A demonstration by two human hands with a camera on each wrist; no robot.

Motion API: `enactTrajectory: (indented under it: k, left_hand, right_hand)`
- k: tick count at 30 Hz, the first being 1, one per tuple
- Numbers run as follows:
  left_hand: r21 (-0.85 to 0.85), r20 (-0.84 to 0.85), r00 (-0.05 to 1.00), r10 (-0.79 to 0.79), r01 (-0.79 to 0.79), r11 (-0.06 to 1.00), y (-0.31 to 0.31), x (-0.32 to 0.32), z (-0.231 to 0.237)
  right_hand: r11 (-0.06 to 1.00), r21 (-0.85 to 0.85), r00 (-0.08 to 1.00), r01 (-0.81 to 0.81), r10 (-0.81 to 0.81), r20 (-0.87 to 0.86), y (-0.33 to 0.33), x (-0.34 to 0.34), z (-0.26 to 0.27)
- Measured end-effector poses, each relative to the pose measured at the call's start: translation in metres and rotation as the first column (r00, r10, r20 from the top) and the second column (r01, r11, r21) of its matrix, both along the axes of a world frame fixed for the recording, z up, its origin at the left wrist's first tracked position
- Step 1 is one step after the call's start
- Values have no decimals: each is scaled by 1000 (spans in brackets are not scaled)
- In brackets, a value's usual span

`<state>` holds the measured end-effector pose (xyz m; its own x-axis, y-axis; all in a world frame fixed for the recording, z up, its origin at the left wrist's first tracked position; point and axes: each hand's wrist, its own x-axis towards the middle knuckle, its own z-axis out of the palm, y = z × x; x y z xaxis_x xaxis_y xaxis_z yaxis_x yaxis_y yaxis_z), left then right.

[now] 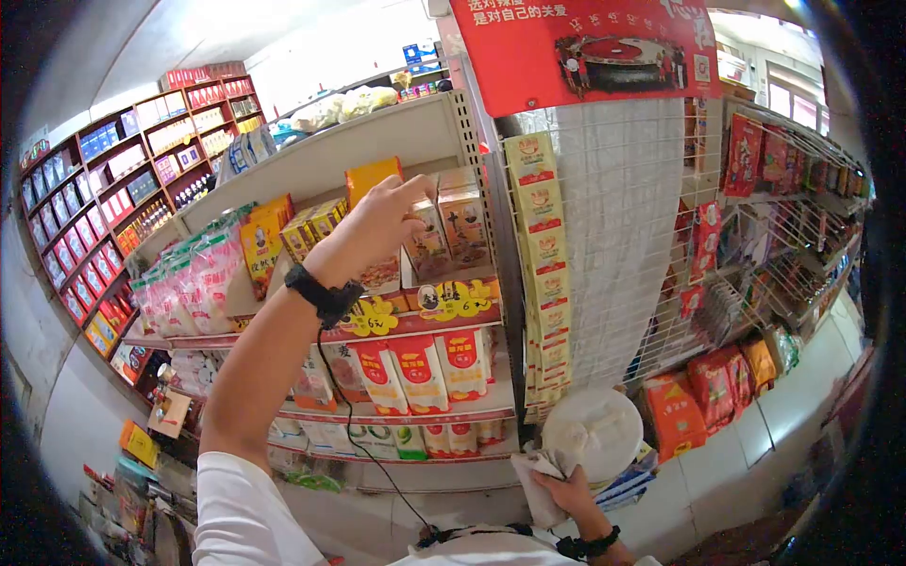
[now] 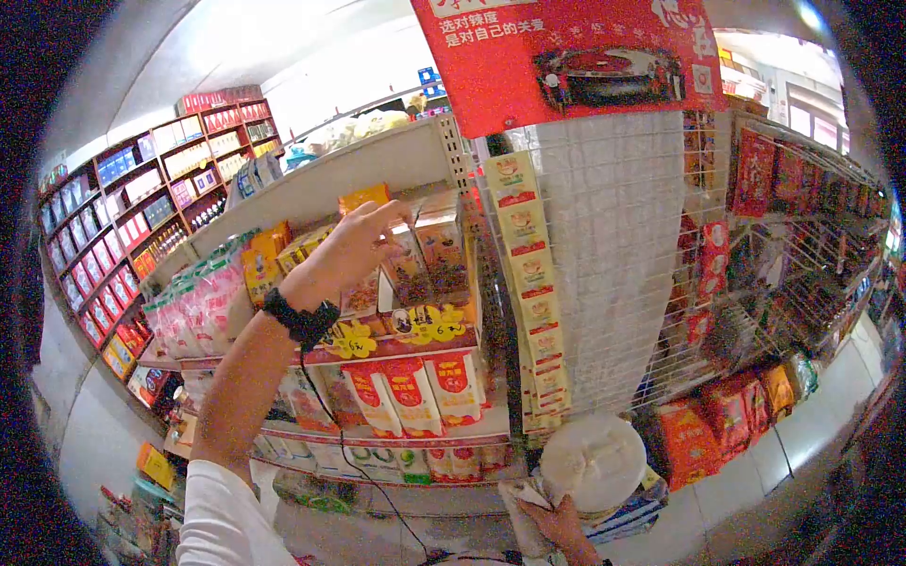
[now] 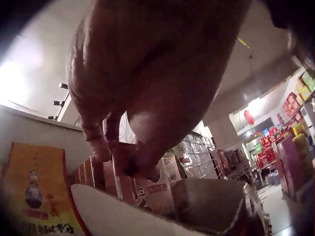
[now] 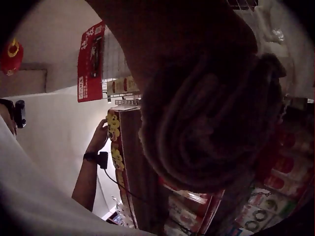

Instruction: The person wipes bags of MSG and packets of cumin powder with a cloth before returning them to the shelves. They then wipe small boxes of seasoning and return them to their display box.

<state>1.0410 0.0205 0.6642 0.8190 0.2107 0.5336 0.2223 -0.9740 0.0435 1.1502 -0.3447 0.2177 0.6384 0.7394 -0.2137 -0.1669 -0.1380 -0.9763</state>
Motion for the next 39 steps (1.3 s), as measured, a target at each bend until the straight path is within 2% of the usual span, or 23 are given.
enactTrajectory:
  k: [2,6,8,12,14,17,21,23,24,26,27,29,30,32,33,34,35,36,38,39]
  left_hand:
    - [65,-42,998,45,-42,997,0,-1,2]
    - [68,-29,997,75,-73,995,3,7,-6]
    - [183,59,994,91,-101,978,-1,7,-11]
    - [287,113,984,138,-166,943,-19,15,-15]
    - [298,89,995,37,-62,952,-19,16,-15]
    - [239,122,992,-15,-15,971,-28,20,-10]
    - [193,85,996,20,-36,980,-36,21,-11]
    - [41,10,1000,18,-19,999,-35,21,-13]
    - [40,13,1000,20,-21,999,-36,19,-14]
    - [75,133,991,-24,14,997,-39,17,-16]
    - [76,138,990,-27,17,997,-47,15,-14]
    - [25,386,913,-131,132,991,-79,3,-6]
    - [29,387,912,-137,136,990,-92,0,-8]
    - [-119,652,706,-277,456,882,-123,-6,-20]
    - [-117,665,698,-265,448,886,-146,-13,-24]
    - [-117,679,689,-252,441,890,-168,-19,-35]
    - [-119,679,688,-256,448,886,-179,-20,-56]
    - [-22,554,750,-362,447,894,-189,-19,-82]
    - [175,245,826,-507,476,862,-205,-18,-138]
    - [-25,210,843,-495,511,859,-213,-17,-167]
  right_hand:
    - [996,73,999,-49,50,-8,-3,2,13]
    - [993,95,998,-63,62,10,-5,5,-2]
    - [998,-5,993,-59,59,97,-7,7,-8]
    - [995,28,994,-100,99,55,-10,9,-15]
    - [985,-150,992,-88,101,80,-14,10,-19]
    - [981,-119,983,-154,164,83,-14,5,30]
    - [989,-26,984,-145,147,105,-13,6,10]
    - [978,-195,979,-79,112,169,-12,4,18]
    - [977,-197,979,-80,114,172,-11,3,25]
    - [993,53,988,-110,103,114,-9,1,43]
    - [993,54,988,-107,100,119,-7,2,50]
    - [1000,-18,962,16,-10,271,-2,4,63]
    - [1000,-14,962,21,-16,273,-3,4,74]
    - [963,177,979,203,-201,-31,-15,0,104]
    - [962,175,978,209,-206,-34,-16,-2,119]
    - [916,268,954,300,-295,-57,-17,-3,135]
    - [851,358,921,385,-381,-86,-17,-3,149]
    - [767,443,879,464,-460,-123,-17,-1,156]
    - [722,515,873,462,-473,-120,-21,10,152]
    - [663,528,828,531,-538,-157,-23,12,149]
